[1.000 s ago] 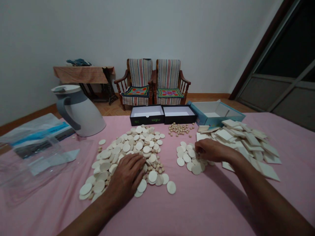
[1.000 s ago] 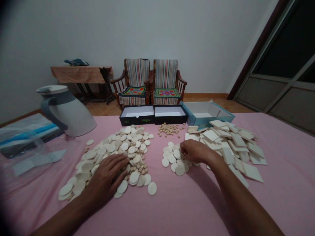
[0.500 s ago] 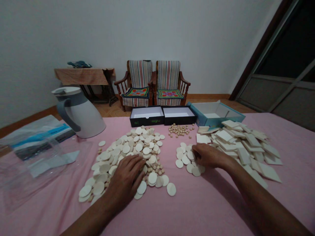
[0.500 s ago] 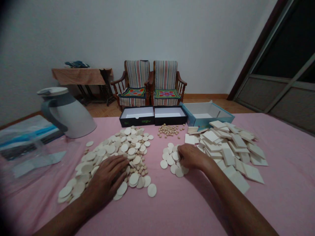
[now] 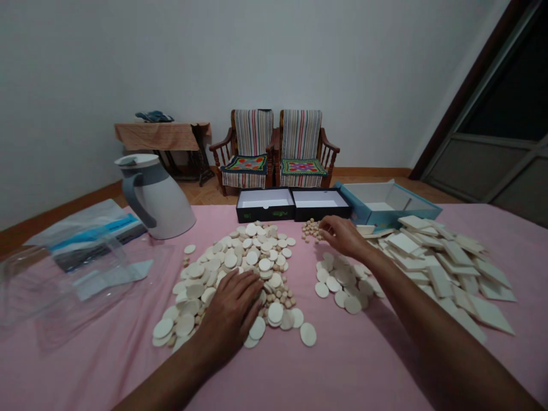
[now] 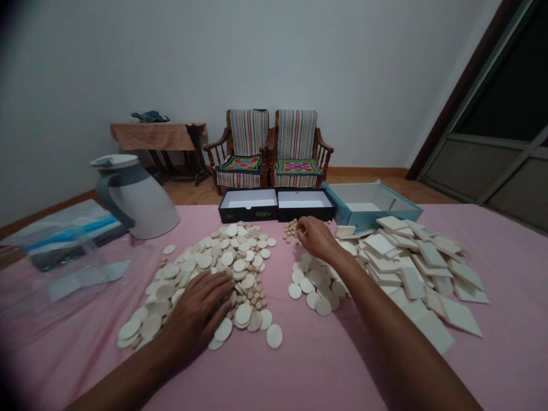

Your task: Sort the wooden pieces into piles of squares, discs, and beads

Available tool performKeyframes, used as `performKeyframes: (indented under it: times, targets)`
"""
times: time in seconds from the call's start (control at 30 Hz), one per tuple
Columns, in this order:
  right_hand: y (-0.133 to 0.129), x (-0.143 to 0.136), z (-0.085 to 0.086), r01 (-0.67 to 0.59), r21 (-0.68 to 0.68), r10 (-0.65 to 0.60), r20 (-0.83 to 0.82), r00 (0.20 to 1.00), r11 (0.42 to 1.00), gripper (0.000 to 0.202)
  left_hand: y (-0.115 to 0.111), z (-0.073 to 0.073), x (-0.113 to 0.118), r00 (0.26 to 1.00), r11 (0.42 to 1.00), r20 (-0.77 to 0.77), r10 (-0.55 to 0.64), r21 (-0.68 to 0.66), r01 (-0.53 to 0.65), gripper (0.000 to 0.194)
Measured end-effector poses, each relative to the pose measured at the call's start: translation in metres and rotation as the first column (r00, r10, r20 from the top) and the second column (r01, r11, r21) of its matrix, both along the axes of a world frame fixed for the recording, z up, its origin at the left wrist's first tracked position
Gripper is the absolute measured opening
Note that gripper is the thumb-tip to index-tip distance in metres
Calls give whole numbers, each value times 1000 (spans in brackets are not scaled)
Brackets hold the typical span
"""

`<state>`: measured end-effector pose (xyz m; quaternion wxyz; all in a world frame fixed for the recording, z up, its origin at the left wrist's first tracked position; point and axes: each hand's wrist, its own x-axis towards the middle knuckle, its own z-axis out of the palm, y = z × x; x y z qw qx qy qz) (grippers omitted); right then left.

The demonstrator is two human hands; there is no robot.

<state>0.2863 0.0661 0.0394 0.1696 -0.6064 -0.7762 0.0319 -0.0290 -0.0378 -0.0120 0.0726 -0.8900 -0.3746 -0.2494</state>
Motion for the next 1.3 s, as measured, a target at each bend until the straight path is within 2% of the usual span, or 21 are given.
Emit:
performKeyframes:
  times: [0.07, 0.17, 0.3, 0.43, 0.53, 0.63, 0.83, 0.93, 1.07, 1.2, 1.3]
  targets:
    - [4, -24, -4, -100, -63, 102, 19, 995, 993, 18, -1, 2, 0, 1000, 1000, -3, -5, 12, 5, 30]
    - [13, -57, -17, -156, -131, 165, 62, 984, 979, 21, -2, 5, -2, 1000, 999, 11, -11, 33, 11, 30]
    - [22, -82, -35, -112, -154, 129, 104, 986, 982, 19, -3, 6, -5, 999, 1000, 34, -6, 25, 5, 28]
    - [18, -89, -45, -31, -139, 50, 135, 990, 990, 22, -2, 3, -5, 999, 1000, 39, -4, 11, 3, 27]
    - [7, -85, -45, -1, -135, 20, 143, 989, 991, 23, -2, 1, -3, 999, 1000, 50, -5, 13, 4, 26]
    - [-11, -72, -36, -16, -150, 37, 142, 989, 989, 19, -2, 1, -2, 998, 1000, 57, -7, 21, 6, 25]
    - [-66, -18, -2, -46, -92, 52, 69, 996, 995, 24, 0, 1, -3, 999, 1000, 46, -10, 25, 9, 25]
    - [-87, 8, 4, -1, -61, 6, 70, 998, 998, 25, 1, 2, -3, 999, 1000, 49, -7, 30, 5, 26]
    - [-102, 19, -5, -32, 9, 32, 0, 999, 999, 26, 0, 4, -2, 997, 1000, 80, 13, 15, -14, 26]
    - [-107, 7, -22, -111, 116, 128, -154, 980, 987, 17, 0, 12, 1, 996, 999, 83, -28, 17, 27, 25]
    - [-111, -3, -35, -153, 130, 180, -227, 957, 980, 15, -1, 18, 3, 997, 998, 54, -60, 11, 59, 23]
